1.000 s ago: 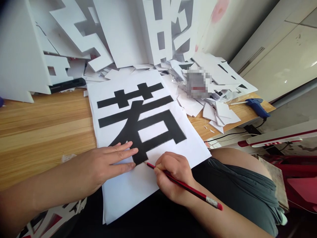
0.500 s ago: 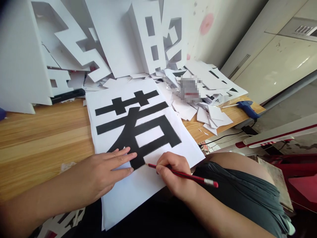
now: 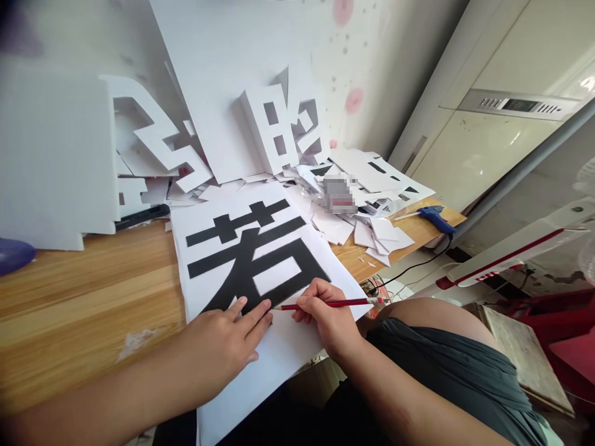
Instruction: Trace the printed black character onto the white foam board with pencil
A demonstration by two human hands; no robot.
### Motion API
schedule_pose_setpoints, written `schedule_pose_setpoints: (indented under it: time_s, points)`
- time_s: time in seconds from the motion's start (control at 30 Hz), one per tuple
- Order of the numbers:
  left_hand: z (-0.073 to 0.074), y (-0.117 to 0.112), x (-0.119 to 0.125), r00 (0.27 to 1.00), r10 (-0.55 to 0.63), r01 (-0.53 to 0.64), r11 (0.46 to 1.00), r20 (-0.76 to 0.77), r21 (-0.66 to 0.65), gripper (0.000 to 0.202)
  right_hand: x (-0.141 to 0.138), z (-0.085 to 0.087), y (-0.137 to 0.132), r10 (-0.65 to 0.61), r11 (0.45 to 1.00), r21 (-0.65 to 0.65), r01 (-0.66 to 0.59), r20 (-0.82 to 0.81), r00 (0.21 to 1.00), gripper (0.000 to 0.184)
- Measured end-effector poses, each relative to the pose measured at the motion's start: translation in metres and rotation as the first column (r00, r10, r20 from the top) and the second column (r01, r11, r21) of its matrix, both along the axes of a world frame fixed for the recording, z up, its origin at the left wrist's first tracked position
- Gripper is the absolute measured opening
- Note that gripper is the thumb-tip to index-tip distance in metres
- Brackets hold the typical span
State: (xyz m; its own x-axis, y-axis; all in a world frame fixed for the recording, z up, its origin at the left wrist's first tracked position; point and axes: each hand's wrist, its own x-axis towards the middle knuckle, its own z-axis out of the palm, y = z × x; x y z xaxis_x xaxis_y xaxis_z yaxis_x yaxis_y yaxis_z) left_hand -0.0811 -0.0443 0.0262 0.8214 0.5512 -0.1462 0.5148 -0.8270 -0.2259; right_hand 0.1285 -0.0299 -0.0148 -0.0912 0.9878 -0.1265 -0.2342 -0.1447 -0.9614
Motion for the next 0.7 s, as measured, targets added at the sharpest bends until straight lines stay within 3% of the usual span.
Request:
schedule_pose_setpoints:
  time_s: [0.13,0.3,0.5,0.7]
  points:
    - [-0.005,-0.003,0.002,0.999,0.014,-0.015,1.0,0.031,0.005,0.052,0.0,0.013,0.013,0.089,0.995,-0.042,-0.088,0.024,0.996,0.023]
    - [-0.021,-0.008,-0.004,0.989,0.031,-0.034,0.999,0.146,0.015,0.06,-0.008,0.03,0.041,0.256,0.954,0.093,-0.286,0.251,0.933,0.019]
    - [-0.03,-0.008,-0.007,0.965,0.089,-0.091,0.996,0.246,-0.005,0.062,-0.035,0.018,0.062,0.148,0.94,0.22,-0.259,0.424,0.894,0.015]
    - [-0.033,-0.008,-0.009,0.942,0.097,-0.122,0.991,0.32,0.058,0.052,-0.037,-0.001,0.06,0.061,0.907,0.336,-0.253,0.49,0.87,0.021]
